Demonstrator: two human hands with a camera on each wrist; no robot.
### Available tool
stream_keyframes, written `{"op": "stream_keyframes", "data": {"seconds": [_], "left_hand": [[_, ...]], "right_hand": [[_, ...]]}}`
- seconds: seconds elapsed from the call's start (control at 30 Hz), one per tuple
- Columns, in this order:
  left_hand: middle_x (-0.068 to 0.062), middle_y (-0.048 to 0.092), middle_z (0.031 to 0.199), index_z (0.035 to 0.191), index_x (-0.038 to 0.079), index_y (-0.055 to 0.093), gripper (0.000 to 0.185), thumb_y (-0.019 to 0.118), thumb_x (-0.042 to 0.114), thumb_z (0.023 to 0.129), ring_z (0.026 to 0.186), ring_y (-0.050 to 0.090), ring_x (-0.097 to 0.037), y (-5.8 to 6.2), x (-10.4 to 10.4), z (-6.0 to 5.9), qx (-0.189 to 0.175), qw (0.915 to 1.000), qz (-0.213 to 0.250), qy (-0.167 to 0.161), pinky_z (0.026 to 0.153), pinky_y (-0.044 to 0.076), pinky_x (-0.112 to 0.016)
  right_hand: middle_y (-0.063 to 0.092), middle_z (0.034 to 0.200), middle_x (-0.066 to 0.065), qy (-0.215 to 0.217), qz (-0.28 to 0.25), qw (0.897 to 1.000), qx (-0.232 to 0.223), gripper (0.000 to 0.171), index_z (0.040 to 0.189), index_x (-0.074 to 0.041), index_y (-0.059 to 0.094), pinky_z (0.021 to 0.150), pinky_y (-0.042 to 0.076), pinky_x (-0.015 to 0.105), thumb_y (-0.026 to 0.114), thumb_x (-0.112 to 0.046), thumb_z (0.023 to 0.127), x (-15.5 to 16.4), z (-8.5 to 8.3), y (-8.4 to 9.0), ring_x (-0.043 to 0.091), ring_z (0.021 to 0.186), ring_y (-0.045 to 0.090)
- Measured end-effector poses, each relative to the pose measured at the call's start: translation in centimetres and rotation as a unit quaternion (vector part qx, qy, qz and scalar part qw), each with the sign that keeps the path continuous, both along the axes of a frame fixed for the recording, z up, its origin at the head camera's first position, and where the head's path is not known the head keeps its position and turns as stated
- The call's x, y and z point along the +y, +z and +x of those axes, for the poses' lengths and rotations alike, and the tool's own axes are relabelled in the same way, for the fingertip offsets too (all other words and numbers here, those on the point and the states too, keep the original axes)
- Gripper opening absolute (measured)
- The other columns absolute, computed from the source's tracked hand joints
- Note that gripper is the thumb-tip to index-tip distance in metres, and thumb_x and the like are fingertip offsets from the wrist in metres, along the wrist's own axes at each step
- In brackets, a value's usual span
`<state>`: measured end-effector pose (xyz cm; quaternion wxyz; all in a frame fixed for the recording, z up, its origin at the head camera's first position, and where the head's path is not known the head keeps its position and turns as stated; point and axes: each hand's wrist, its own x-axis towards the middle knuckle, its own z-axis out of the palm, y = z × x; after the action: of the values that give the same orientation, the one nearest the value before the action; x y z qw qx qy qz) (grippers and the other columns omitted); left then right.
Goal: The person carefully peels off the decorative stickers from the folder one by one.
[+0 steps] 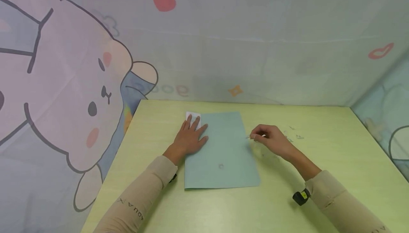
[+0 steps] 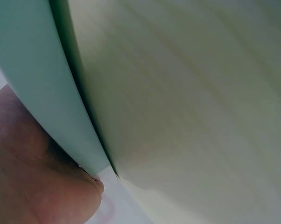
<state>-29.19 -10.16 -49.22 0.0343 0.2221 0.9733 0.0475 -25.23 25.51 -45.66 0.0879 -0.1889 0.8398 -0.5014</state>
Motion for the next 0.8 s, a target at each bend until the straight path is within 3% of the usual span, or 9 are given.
{"op": "stream_keyframes", "data": {"seconds": [0.4, 0.6, 0.8], "left_hand": [[-0.016, 0.014, 0.177, 0.168, 0.024, 0.036, 0.062, 0.039, 0.053, 0.112, 0.162, -0.001, -0.045, -0.2, -0.1, -0.1, 0.003, 1.0000, 0.002, 0.000, 0.129, 0.010, -0.056], [-0.016, 0.014, 0.177, 0.167, 0.024, 0.036, 0.062, 0.040, 0.052, 0.112, 0.162, -0.002, -0.045, -0.2, 0.0, -0.1, 0.002, 1.0000, 0.004, 0.001, 0.129, 0.010, -0.057], [-0.016, 0.014, 0.176, 0.167, 0.024, 0.036, 0.062, 0.040, 0.052, 0.112, 0.162, -0.001, -0.045, -0.3, 0.0, -0.2, 0.004, 1.0000, 0.004, 0.002, 0.129, 0.010, -0.057]], "right_hand": [[0.070, 0.114, 0.024, -0.026, 0.000, 1.000, -0.005, 0.021, 0.115, 0.001, 0.071, 0.084, 0.058, 0.042, 0.068, -0.018, 0.106, 1.8, -0.3, -1.0, 0.044, 0.100, 0.067], [0.071, 0.112, 0.020, -0.042, -0.001, 0.999, 0.026, 0.018, 0.119, -0.001, 0.069, 0.081, 0.057, 0.036, 0.069, -0.012, 0.105, 2.6, -0.4, -0.7, 0.039, 0.100, 0.067], [0.072, 0.114, 0.018, -0.069, 0.008, 0.997, 0.029, 0.023, 0.122, -0.002, 0.069, 0.081, 0.057, 0.033, 0.070, -0.017, 0.105, 3.9, -0.4, -0.1, 0.033, 0.100, 0.069]]}}
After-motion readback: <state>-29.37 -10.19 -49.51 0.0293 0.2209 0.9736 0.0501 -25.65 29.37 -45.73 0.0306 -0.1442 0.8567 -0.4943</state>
